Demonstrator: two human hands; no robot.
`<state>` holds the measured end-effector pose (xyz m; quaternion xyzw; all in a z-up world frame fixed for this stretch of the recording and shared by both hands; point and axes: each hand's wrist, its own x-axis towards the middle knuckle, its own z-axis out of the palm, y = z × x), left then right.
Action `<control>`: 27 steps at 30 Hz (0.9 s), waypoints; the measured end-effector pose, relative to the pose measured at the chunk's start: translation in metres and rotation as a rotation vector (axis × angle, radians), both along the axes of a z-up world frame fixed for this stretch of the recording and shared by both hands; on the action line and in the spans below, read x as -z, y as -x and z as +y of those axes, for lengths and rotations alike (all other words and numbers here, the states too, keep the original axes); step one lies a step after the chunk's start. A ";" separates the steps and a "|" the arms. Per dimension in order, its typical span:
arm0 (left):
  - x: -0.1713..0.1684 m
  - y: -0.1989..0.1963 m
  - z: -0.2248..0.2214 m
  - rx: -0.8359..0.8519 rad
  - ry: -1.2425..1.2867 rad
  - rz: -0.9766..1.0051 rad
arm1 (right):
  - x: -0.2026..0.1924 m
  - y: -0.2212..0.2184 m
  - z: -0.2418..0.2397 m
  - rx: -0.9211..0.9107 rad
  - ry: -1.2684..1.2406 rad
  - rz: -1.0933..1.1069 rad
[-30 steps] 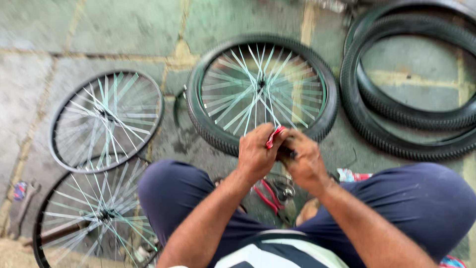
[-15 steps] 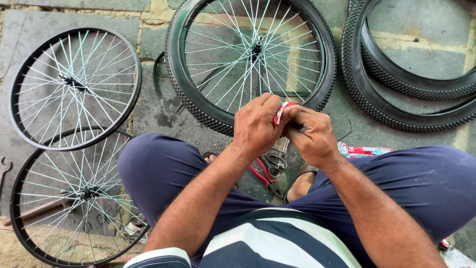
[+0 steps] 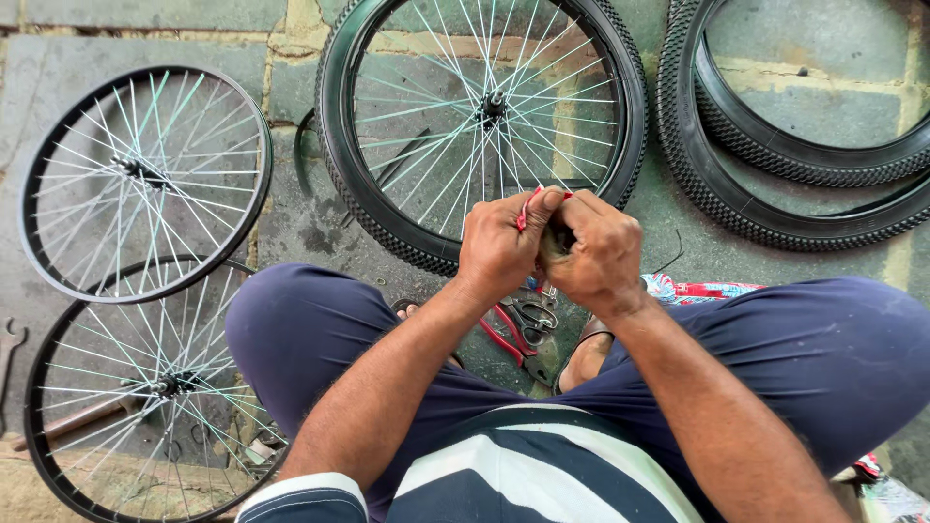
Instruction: The person sits on the floor and installs a inner tube and tire onto a bicycle wheel by hand and using a tool.
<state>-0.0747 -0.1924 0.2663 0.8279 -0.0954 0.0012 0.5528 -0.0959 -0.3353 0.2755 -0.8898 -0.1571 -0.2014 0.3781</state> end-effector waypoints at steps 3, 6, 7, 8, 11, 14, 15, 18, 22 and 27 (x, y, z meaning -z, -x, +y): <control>0.002 -0.002 0.002 -0.012 0.032 0.055 | 0.000 -0.002 0.002 0.024 0.036 -0.048; 0.001 -0.002 0.004 -0.016 0.133 0.139 | -0.004 -0.004 -0.002 0.006 -0.021 -0.022; 0.000 -0.004 0.006 -0.017 0.181 0.179 | -0.005 -0.007 -0.004 -0.011 -0.060 -0.002; 0.001 -0.001 0.009 0.012 0.120 0.114 | -0.005 -0.005 -0.005 0.007 -0.090 0.057; 0.001 -0.001 0.013 0.046 -0.015 -0.082 | 0.003 -0.006 -0.011 -0.001 -0.189 0.166; 0.000 -0.005 0.016 -0.051 -0.054 -0.148 | 0.024 -0.005 -0.018 -0.074 -0.449 0.331; -0.002 -0.007 0.018 -0.100 -0.071 -0.106 | 0.034 -0.005 -0.020 -0.063 -0.631 0.498; -0.008 -0.015 0.027 -0.185 -0.006 -0.060 | 0.076 -0.004 -0.026 -0.105 -0.348 0.739; -0.013 -0.024 0.035 -0.274 -0.027 -0.071 | 0.165 0.004 -0.008 -0.316 0.578 0.993; -0.015 -0.027 0.042 -0.317 0.056 0.061 | 0.270 0.025 0.018 -0.405 0.811 1.006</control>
